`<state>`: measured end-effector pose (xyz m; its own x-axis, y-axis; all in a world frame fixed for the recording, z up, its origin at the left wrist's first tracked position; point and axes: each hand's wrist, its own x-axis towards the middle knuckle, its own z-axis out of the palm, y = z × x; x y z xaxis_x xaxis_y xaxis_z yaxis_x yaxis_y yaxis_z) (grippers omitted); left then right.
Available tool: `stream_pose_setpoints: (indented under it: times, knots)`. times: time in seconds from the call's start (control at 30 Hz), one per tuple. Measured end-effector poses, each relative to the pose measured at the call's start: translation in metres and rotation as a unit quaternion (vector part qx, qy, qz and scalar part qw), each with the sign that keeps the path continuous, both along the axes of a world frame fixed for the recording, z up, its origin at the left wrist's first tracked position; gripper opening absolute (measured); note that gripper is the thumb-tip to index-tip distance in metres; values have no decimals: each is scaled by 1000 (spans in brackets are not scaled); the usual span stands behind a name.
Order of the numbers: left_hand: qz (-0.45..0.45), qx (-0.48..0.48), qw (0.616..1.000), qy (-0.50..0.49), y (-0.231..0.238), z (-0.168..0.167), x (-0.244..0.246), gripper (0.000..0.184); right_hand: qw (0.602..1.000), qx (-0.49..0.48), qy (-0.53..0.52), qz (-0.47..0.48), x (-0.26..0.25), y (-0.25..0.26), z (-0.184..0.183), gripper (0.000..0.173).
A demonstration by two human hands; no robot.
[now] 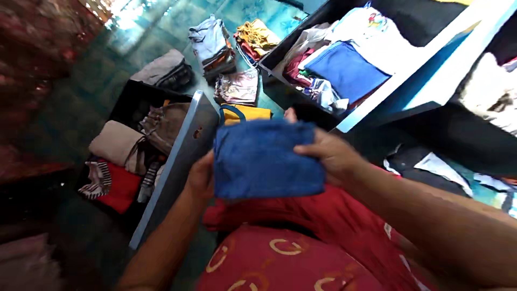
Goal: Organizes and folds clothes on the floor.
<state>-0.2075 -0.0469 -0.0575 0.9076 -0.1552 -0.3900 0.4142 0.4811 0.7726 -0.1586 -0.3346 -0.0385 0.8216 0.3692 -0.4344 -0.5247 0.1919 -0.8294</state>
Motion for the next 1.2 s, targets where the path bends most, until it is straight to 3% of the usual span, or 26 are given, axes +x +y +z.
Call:
stream_pose_setpoints:
  times: [0.1,0.2,0.27,0.47,0.6,0.67,0.83,0.97,1.13,1.2]
  knots:
    - [18,152,983,102,-1,-32,-27,45,994,-31,94,56,-19,11,-60,35]
    - [50,218,971,85,-8,-35,-25,40,997,-39,65,32,-17,14,-82,34]
    - [50,235,968,74,-13,-29,-23,35,999,-43,20,25,-14,9,-83,44]
    - [49,217,975,9,-18,-4,-18,32,996,42,-76,-23,-7,-4,-65,46]
    - [66,237,965,90,-14,-36,-15,35,999,-22,35,-3,-19,2,-92,50]
    - [52,234,966,96,-11,-40,-14,34,999,-29,40,5,-22,4,-105,56]
    - [-3,219,969,117,-10,-34,-17,32,1000,16,20,0,-28,-2,-101,50]
    - [-29,259,958,117,-15,-24,-15,46,997,76,18,25,-26,-4,-102,67]
    - [-41,337,939,60,-34,-3,-11,35,996,81,-19,25,-20,-7,-89,81]
    - [-30,334,941,38,-40,9,-9,30,994,101,-26,18,-16,-11,-75,79]
